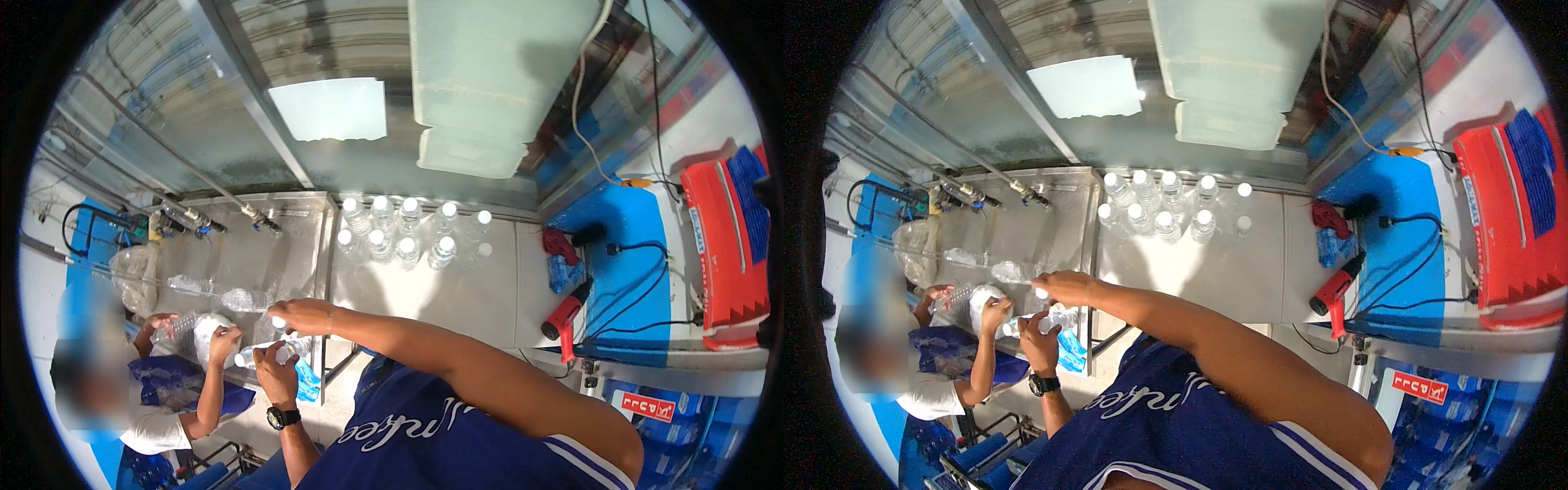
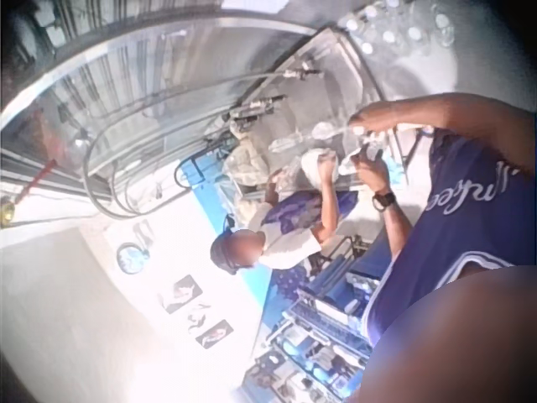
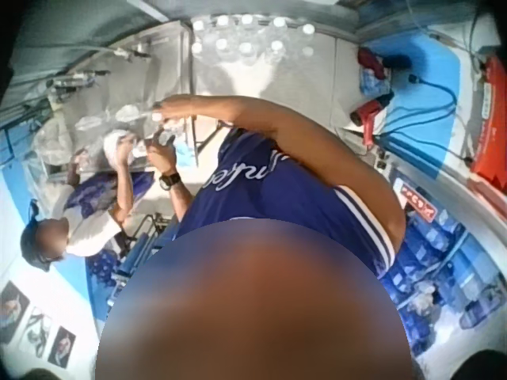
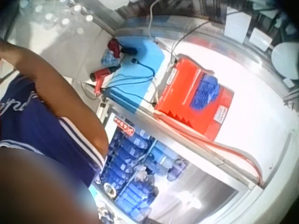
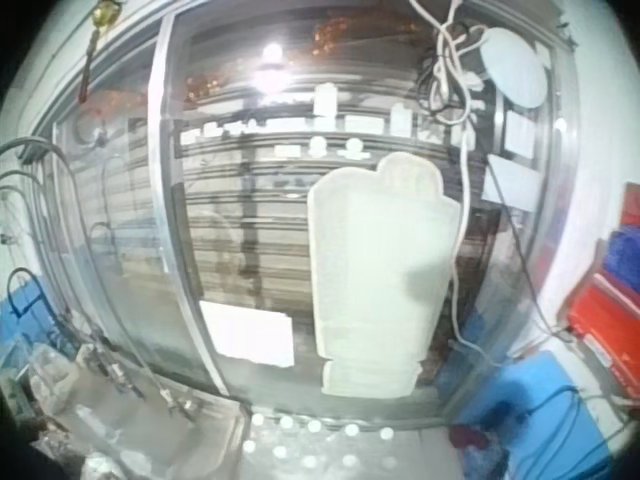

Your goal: The person applies blue labels to clear plastic water bottles and uses a red heat gun to shrink-wrap the labels around the bottles. The person handles bottles one at a time, places them on a stainless steel table, and uses the heat gun to smooth the labels.

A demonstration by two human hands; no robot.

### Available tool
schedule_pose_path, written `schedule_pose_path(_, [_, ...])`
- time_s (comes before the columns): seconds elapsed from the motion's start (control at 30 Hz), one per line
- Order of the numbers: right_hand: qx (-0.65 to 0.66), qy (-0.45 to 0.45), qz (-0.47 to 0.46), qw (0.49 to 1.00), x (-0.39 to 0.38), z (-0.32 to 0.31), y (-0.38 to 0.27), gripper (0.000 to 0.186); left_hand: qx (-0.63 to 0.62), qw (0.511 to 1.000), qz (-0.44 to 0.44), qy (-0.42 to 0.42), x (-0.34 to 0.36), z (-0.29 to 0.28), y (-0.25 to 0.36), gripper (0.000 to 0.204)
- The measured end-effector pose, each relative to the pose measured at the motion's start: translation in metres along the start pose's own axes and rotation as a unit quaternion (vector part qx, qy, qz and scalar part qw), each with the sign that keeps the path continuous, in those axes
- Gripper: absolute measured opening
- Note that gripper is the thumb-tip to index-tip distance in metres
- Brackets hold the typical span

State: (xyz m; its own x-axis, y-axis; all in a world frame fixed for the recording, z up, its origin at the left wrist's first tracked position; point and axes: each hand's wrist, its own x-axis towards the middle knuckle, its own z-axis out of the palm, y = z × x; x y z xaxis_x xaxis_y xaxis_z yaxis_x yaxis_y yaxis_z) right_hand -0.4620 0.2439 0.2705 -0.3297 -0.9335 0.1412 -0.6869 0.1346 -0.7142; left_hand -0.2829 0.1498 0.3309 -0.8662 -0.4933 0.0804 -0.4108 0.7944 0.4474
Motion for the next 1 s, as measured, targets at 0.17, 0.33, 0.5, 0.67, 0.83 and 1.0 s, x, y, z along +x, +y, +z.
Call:
schedule_pose_path(0.17, [0.133,0.29,0.083,0.944,-0.146,-0.016,0.008,0.049,-0.01,0.996,0.07,-0.052,0.015,0.001,0.044,0.041])
schedule_pose_path(0.33, [0.058,0.357,0.323,0.875,-0.282,-0.054,-0.001,0.05,-0.077,0.976,0.146,-0.14,0.023,0.041,0.104,0.037])
schedule_pose_path(0.5, [-0.112,0.427,0.403,0.801,-0.339,-0.074,0.015,0.049,-0.101,0.937,0.275,-0.192,0.025,0.111,0.179,0.039])
schedule_pose_path(0.67, [-0.146,0.454,0.442,0.759,-0.349,-0.079,0.018,0.05,-0.118,0.918,0.319,-0.205,0.013,0.163,0.238,0.04])
schedule_pose_path(0.83, [-0.169,0.456,0.463,0.741,-0.358,-0.08,0.032,0.054,-0.134,0.926,0.324,-0.139,0.002,0.188,0.262,0.045])
schedule_pose_path(1.0, [-0.161,0.453,0.424,0.768,-0.366,-0.072,0.041,0.067,-0.126,0.93,0.32,-0.129,-0.002,0.187,0.257,0.052])
